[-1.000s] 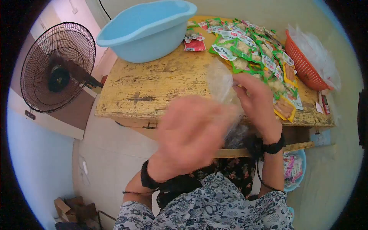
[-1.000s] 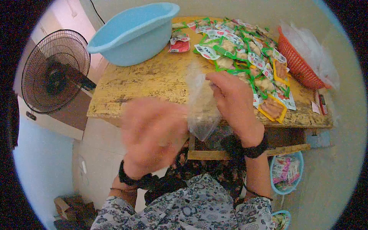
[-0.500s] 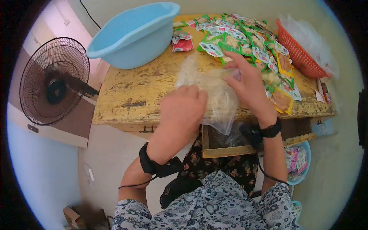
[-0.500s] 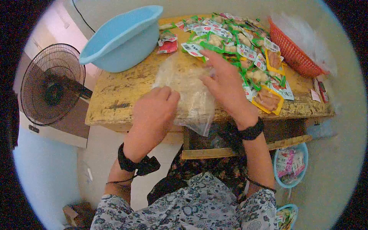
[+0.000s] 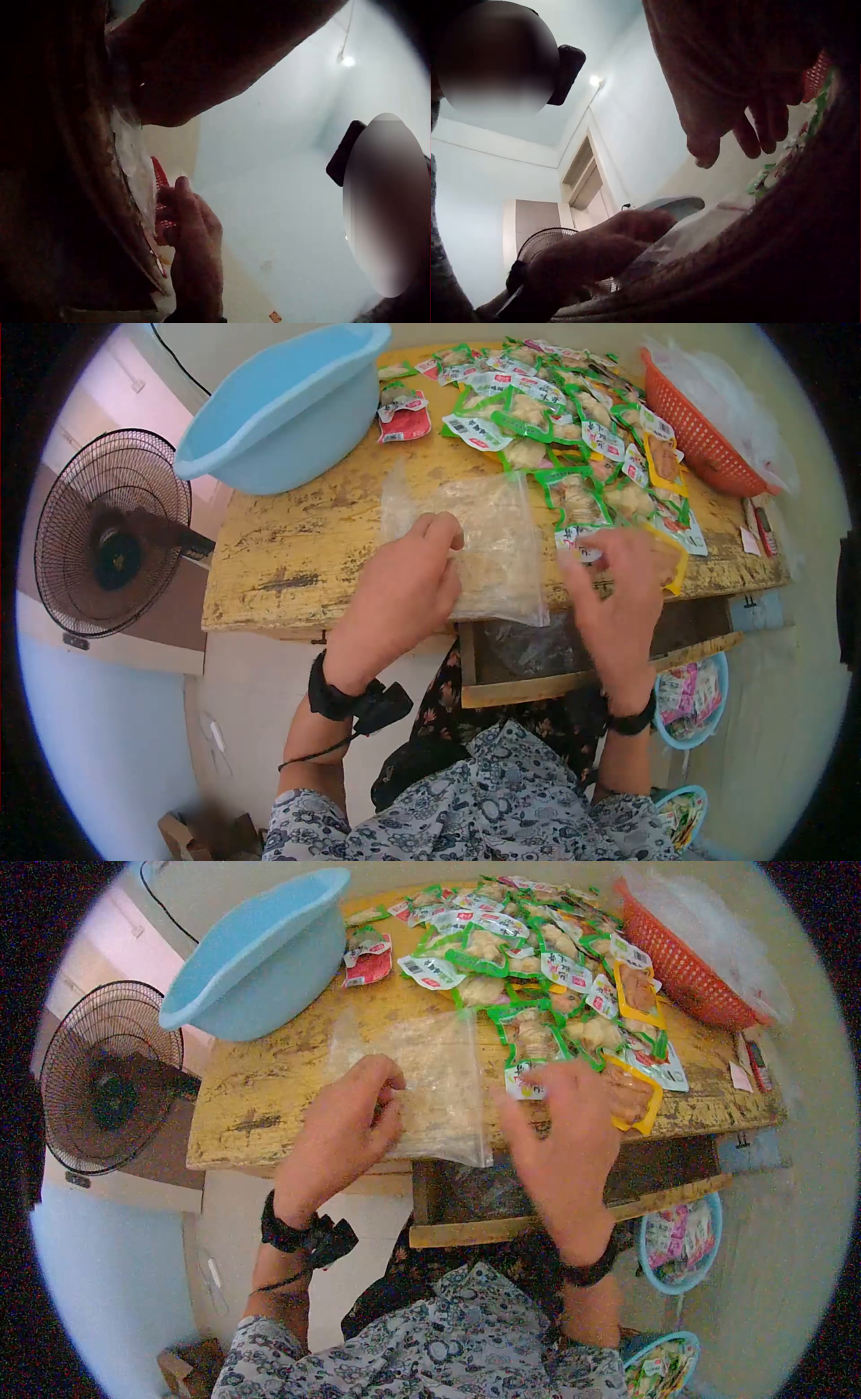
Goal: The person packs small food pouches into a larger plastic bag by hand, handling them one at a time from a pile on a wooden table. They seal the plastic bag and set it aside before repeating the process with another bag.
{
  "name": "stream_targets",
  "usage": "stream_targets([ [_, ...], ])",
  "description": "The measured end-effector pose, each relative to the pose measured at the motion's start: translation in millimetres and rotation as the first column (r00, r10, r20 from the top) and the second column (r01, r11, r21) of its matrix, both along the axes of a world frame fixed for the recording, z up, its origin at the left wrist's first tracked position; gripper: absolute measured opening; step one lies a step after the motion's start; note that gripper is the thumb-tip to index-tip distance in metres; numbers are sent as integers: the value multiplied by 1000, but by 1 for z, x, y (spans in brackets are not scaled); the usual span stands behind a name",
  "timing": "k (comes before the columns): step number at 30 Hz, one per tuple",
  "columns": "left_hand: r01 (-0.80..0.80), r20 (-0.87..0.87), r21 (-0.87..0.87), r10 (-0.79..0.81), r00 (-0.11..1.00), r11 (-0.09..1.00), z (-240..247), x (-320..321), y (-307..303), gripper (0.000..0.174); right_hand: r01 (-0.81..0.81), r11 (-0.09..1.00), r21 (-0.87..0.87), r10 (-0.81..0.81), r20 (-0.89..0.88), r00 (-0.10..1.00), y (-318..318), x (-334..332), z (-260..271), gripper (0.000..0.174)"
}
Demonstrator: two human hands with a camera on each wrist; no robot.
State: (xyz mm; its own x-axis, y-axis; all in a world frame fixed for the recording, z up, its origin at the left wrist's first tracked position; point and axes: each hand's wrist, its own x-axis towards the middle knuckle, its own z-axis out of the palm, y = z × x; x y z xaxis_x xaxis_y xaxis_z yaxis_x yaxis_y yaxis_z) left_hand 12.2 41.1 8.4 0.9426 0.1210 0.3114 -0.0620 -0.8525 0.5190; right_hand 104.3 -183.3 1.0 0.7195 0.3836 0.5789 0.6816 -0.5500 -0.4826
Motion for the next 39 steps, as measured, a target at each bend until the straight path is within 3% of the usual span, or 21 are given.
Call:
stream_targets([
  [3, -26, 45, -65, 29, 999, 998, -3, 5, -5, 19, -42, 997, -60, 42, -12, 999, 3, -21, -5, 19],
  [5, -62, 13, -167, 66, 998, 984, 1, 2, -10, 19, -62, 998, 2, 62, 0, 998, 6, -22, -11, 20],
  [9, 44, -119, -394, -99, 988, 918, 7, 0, -8, 16, -129, 987, 99, 140, -112, 984, 10, -25, -25, 24],
  [11, 121, -151, -513, -228, 962, 850, -3, 3, 0, 14, -107, 984, 139, 122, -104, 987, 15, -29, -25, 29],
  [14, 135, -102, -637, -256, 961, 759, -16, 9, 7, 16, -51, 992, 114, 52, -7, 999, 19, -30, -18, 36],
  [18, 74, -194, -536, -208, 959, 841, -1, 5, -2, 24, -1, 1000, -17, 1, 18, 1000, 14, -29, -16, 41],
  [21, 35, -180, -491, -141, 974, 871, 0, 5, -11, 27, -16, 998, -57, 8, -149, 989, 12, -32, -14, 40],
  [23, 1, -211, -465, -112, 971, 885, 4, 4, -13, 27, -35, 998, 49, 44, -205, 978, 12, -29, -16, 38],
  [24, 24, -148, -411, -93, 985, 911, 3, 3, -15, 28, -42, 994, 104, 65, -231, 971, 13, -29, -18, 37],
  [26, 61, -16, -292, -69, 998, 955, 1, 2, -20, 30, -69, 980, 188, 101, -170, 980, 12, -29, -26, 33],
  [29, 109, 44, -187, -103, 994, 976, 5, 1, -28, 31, -121, 950, 289, 144, -57, 988, 12, -33, -35, 29],
  [32, 233, 67, -91, -227, 972, 968, -4, 6, -27, 24, -178, 938, 298, 145, 127, 981, 12, -37, -30, 28],
  [35, 85, -94, -490, -149, 984, 867, -1, 5, -27, 12, -232, 924, 303, 156, 256, 954, 16, -38, -26, 29],
  [38, 130, 2, -786, -207, 978, 605, 4, 5, -24, 12, -295, 915, 276, 208, 302, 930, 19, -38, -25, 28],
  [39, 117, -16, -771, -202, 979, 626, 6, 5, -23, 12, -317, 912, 259, 231, 313, 921, 21, -39, -25, 28],
])
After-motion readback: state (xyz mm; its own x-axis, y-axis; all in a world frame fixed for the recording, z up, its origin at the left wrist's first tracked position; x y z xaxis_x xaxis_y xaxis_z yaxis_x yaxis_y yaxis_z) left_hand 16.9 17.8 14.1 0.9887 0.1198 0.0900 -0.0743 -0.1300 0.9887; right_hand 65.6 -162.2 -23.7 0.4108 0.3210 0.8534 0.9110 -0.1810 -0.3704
